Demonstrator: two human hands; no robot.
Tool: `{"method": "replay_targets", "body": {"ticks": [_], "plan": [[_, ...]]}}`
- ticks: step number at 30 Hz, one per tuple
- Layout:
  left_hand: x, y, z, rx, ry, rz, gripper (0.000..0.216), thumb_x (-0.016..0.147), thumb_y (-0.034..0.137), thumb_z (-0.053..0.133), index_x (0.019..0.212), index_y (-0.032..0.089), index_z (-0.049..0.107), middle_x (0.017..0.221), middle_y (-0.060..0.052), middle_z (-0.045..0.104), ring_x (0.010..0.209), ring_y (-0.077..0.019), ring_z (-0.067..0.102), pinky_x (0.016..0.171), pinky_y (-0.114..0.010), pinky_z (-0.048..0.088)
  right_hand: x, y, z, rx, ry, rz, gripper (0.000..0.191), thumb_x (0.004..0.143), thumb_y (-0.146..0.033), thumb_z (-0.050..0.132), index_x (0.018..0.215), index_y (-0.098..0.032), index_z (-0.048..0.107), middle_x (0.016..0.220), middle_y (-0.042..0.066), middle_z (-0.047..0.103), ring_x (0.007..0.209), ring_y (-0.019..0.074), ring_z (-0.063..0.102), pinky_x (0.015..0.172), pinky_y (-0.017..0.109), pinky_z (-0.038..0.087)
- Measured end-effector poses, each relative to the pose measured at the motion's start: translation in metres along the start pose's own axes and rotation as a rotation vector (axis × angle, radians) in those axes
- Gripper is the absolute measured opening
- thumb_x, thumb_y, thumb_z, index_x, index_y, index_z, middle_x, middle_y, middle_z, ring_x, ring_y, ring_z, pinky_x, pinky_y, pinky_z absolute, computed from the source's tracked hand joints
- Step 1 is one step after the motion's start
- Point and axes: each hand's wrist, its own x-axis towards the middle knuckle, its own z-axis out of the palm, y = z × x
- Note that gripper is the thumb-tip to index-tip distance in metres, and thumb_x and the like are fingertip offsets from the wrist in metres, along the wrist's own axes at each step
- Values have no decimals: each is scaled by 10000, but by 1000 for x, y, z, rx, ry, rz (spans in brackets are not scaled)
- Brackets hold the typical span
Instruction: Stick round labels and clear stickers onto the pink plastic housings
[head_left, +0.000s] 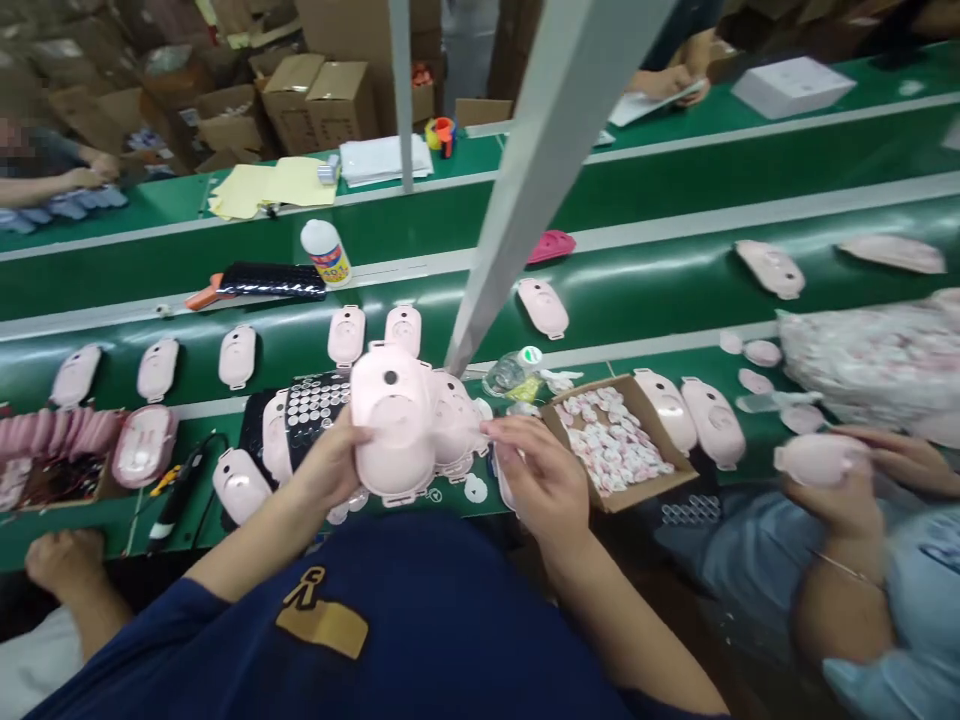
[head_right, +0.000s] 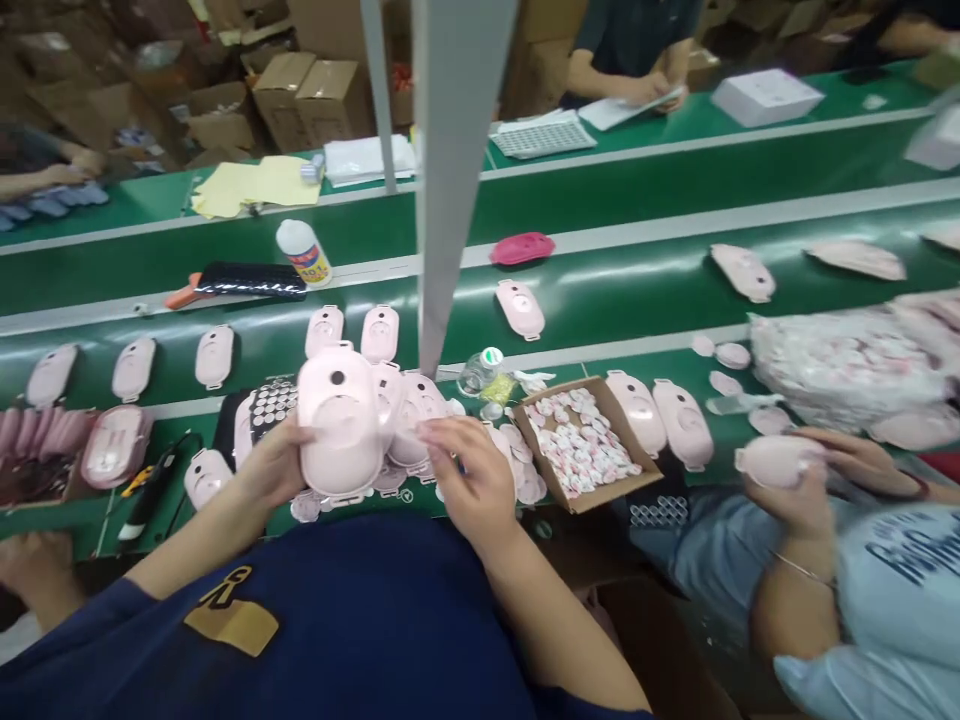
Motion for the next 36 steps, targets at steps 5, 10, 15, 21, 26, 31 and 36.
{"method": "replay_targets", "body": {"ticks": [5, 10, 15, 21, 26, 31, 36], "plan": [[-11, -25, 7, -55, -105, 4, 783, 587, 123, 718, 1349, 194, 554, 1190, -83, 720, 1203, -340, 619, 1098, -487, 443, 14, -22, 24, -373, -123, -484, 254, 894, -121, 622, 1067, -283, 715, 1072, 2, 780, 1031, 215, 607, 964, 413, 426], [-20, -32, 1, -130, -141, 62, 673, 614, 126, 729, 1267, 241, 615, 1226, -71, 715, 1270, -344, 583, 1117, -485, 424, 9, -14, 38, -589, -333, -513, 309, 935, -389, 617, 1224, -308, 692, 1205, 4, 749, 1131, 256, 560, 1107, 456, 239], [-30, -39, -6, -185, -50, 107, 602, 639, 171, 779, 1217, 286, 653, 1239, -63, 717, 1289, -353, 576, 1124, -510, 417, 2, -9, 31, -576, -556, -536, 673, 893, -646, 563, 1476, -313, 512, 1418, 43, 629, 1236, 336, 465, 1098, 484, 204], [-45, -51, -10, -215, 19, 178, 730, 675, 163, 791, 1349, 338, 573, 1263, -64, 689, 1297, -335, 569, 1154, -525, 372, -10, -9, 43, -577, -633, -547, 825, 878, -685, 536, 1549, -224, 404, 1460, 158, 551, 1158, 350, 470, 939, 462, 317], [-48, -53, -16, -181, 139, 265, 790, 663, 137, 737, 1392, 354, 522, 1250, -36, 688, 1272, -299, 585, 1142, -472, 395, -10, -8, 58, -468, -640, -548, 797, 908, -652, 517, 1555, -215, 357, 1479, 209, 441, 1232, 362, 460, 965, 481, 369], [-21, -16, -63, -286, 387, 364, 701, 606, 148, 635, 1303, 213, 599, 1156, -85, 728, 1183, -352, 635, 1066, -505, 482, -1, 9, 41, -293, -408, -488, 643, 954, -415, 537, 1553, -325, 322, 1404, 162, 384, 1252, 360, 461, 1015, 530, 406], [65, 59, -144, -241, 590, 342, 462, 766, 168, 651, 1225, 118, 638, 1054, -124, 727, 1052, -313, 679, 965, -471, 548, -16, 26, 15, -346, -353, -365, 529, 915, -263, 582, 1426, -360, 482, 1304, 122, 511, 1139, 329, 570, 961, 514, 462]]}}
